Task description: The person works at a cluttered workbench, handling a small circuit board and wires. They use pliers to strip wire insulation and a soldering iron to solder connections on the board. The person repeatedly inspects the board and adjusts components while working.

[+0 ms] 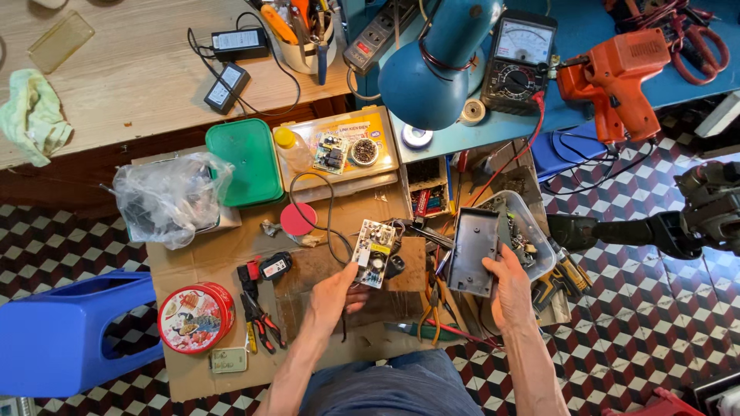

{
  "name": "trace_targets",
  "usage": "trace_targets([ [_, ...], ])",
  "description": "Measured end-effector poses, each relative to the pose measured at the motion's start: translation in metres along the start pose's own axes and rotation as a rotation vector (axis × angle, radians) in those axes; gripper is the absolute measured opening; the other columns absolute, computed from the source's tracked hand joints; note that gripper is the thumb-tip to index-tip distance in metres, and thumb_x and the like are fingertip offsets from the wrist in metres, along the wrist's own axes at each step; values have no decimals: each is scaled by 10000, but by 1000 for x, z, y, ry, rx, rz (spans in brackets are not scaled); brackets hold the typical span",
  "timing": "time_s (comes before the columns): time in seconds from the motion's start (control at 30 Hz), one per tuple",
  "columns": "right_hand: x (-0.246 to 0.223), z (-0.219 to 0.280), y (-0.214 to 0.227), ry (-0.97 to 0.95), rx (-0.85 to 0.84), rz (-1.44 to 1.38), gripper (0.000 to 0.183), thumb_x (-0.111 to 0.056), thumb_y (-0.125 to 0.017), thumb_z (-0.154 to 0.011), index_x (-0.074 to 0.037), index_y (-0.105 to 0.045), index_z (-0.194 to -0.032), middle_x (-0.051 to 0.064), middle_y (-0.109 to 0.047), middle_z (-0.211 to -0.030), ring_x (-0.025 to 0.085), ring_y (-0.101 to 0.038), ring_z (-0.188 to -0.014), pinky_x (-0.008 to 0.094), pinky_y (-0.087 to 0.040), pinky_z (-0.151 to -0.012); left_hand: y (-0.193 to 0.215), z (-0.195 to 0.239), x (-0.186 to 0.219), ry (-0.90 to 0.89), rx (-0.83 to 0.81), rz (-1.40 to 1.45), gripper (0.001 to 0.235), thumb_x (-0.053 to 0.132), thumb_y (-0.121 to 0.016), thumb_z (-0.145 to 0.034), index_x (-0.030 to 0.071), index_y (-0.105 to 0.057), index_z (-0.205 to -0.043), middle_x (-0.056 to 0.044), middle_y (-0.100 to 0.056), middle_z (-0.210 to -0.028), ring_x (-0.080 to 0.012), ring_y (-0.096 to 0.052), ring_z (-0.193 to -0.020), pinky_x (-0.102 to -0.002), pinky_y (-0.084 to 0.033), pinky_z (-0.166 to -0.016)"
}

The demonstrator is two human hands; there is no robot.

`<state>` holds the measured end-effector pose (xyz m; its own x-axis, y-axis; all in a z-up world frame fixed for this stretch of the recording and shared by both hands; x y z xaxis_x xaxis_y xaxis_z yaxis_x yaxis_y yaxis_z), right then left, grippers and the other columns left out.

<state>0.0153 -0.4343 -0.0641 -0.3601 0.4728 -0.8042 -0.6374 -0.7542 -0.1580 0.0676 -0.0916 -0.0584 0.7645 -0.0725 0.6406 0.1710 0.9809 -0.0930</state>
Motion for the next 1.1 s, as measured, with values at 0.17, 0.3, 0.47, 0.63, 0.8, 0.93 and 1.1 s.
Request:
trace_targets([
  [0.17, -34, 22, -18, 67, 32, -5, 623, -74, -584, -941, 103, -438, -1521, 144, -631, -1360, 202, -654, -1145, 333, -540, -956, 33, 41, 38, -128, 288, -742, 539, 534, -698, -866, 115, -737, -1203, -79, -775, -1004, -211, -724, -958, -364, -563, -858],
  [0.3, -56, 46, -60, 16, 58, 60, 555, -108, -560, -993, 50, -433, -1509, 156, -666, -1318, 197, -693, -1088, 352, -570, -917, 28, 68, 67, -207, 228, -369, 479, 426, -679, -896, 109, -726, -1253, -46, -791, -1045, -110, -723, -970, -292, -570, -858],
  [0.47, -39, 84, -200, -38, -407, 69, 569, -150, -589, -976, 36, -516, -1509, 174, -675, -1308, 199, -668, -1079, 344, -548, -903, -4, 76, 75, -290, -93, 376, 542, 251, -709, -893, 126, -529, -1389, -6, -732, -1231, -54, -678, -1064, -231, -554, -920],
  [0.63, -31, 88, -261, 178, -554, 535, 557, -241, -613, -958, -57, -510, -1474, 71, -653, -1381, 156, -631, -1229, 307, -480, -1044, 103, 38, 80, -447, 341, 130, 429, 314, -621, -968, 34, -689, -1286, -11, -772, -1150, -60, -672, -1005, -245, -530, -879],
  [0.8, -52, 35, -208, 209, -243, 760, 416, -244, -623, -957, -50, -691, -1319, 104, -750, -1244, 209, -687, -1149, 321, -530, -989, 186, -58, 122, -491, 577, -402, 469, 359, -586, -999, 28, -668, -1321, -221, -742, -1036, -318, -697, -957, -403, -537, -831],
  [0.93, -49, -24, -211, 377, -424, 1149, 359, -234, -607, -968, -55, -703, -1265, 157, -759, -1196, 264, -705, -1087, 355, -531, -945, 204, -98, 140, -535, 652, -468, 553, 347, -593, -1003, -35, -548, -1400, -278, -686, -1183, -386, -689, -1106, -441, -543, -917],
  [1.1, 6, -95, -240, 293, -864, 1623, 464, -282, -536, -976, -148, -549, -1420, 218, -753, -1002, 352, -738, -873, 450, -563, -810, 176, -16, 130, -965, 925, -762, 487, 258, -614, -1057, -56, -523, -1419, -270, -603, -1388, -407, -580, -1290, -483, -494, -1062],
])
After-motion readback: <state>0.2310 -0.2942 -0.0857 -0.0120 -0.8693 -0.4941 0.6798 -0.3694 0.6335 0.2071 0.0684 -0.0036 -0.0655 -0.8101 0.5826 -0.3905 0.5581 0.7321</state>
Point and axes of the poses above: each hand's wrist, its own z-axis away from the middle knuckle, its own y-axis out of the back of the hand, x = y × z, the point moved 7 cm from there along -z, towards the middle knuckle
